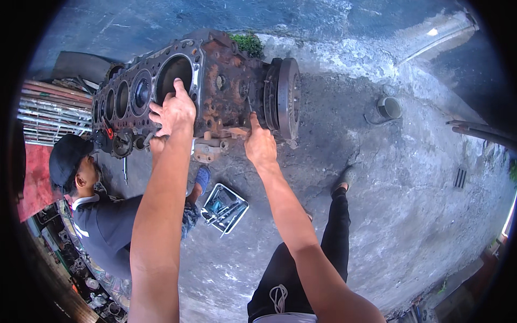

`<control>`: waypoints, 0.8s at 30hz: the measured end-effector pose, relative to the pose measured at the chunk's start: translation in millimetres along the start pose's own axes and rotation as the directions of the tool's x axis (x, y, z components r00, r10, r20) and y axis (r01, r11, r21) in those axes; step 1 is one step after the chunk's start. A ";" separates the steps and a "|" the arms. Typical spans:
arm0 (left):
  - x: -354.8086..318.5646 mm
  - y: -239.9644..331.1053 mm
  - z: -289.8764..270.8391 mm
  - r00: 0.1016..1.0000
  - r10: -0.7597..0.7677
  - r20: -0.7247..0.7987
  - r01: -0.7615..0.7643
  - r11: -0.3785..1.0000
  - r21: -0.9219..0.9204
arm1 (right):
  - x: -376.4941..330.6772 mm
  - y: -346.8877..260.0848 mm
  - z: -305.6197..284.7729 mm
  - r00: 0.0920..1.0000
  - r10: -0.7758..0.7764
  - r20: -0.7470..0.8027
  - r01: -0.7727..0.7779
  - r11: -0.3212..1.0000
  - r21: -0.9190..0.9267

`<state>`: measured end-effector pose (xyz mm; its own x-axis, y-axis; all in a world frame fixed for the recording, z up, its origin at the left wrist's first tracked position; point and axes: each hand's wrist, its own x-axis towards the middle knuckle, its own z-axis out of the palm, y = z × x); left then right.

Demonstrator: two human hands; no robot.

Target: Using a screwdriver and working with a partner to remove components from an engine block.

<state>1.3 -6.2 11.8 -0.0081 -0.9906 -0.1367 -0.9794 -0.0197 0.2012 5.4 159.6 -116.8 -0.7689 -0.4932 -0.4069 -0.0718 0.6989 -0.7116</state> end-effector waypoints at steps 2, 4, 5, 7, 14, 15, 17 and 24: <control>-4.0 -3.1 -1.5 1.000 0.000 0.005 0.000 1.000 0.015 | -5.1 0.5 -1.0 0.999 0.030 0.041 -0.032 0.999 0.031; -1.0 -5.6 0.7 1.000 -0.008 0.001 0.008 0.999 0.044 | -7.8 2.1 5.4 1.000 0.016 0.007 -0.016 0.992 0.125; -2.6 -5.4 4.5 1.000 -0.004 0.013 0.003 0.999 0.048 | -12.1 3.8 3.7 1.000 0.019 -0.025 -0.014 0.980 0.199; -4.4 -2.4 11.3 1.000 -0.007 0.025 0.007 1.000 0.020 | -4.8 7.0 -0.8 0.996 0.087 0.018 -0.088 0.962 0.257; 2.5 2.1 -0.5 1.000 -0.018 -0.016 0.018 1.000 -0.017 | 28.3 -25.6 -10.8 0.998 -0.001 -0.058 0.009 0.991 0.137; 2.6 3.1 2.0 1.000 -0.019 -0.006 0.019 1.000 -0.016 | 42.3 -29.3 -16.1 0.998 0.003 -0.068 0.004 0.994 0.108; 3.5 2.8 4.0 1.000 -0.021 0.003 0.021 1.000 -0.015 | 36.5 -23.4 -16.8 0.999 -0.005 -0.045 0.007 0.999 0.051; 1.5 0.9 3.6 1.000 -0.013 -0.001 0.013 1.000 -0.010 | 27.6 -9.9 -4.8 0.994 -0.052 -0.100 0.057 0.998 0.041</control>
<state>-0.3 -7.2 8.2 0.0046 -0.9904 -0.1379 -0.9772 -0.0337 0.2094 -18.1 141.5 -118.2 -0.8238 -0.4748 -0.3097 -0.0893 0.6482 -0.7562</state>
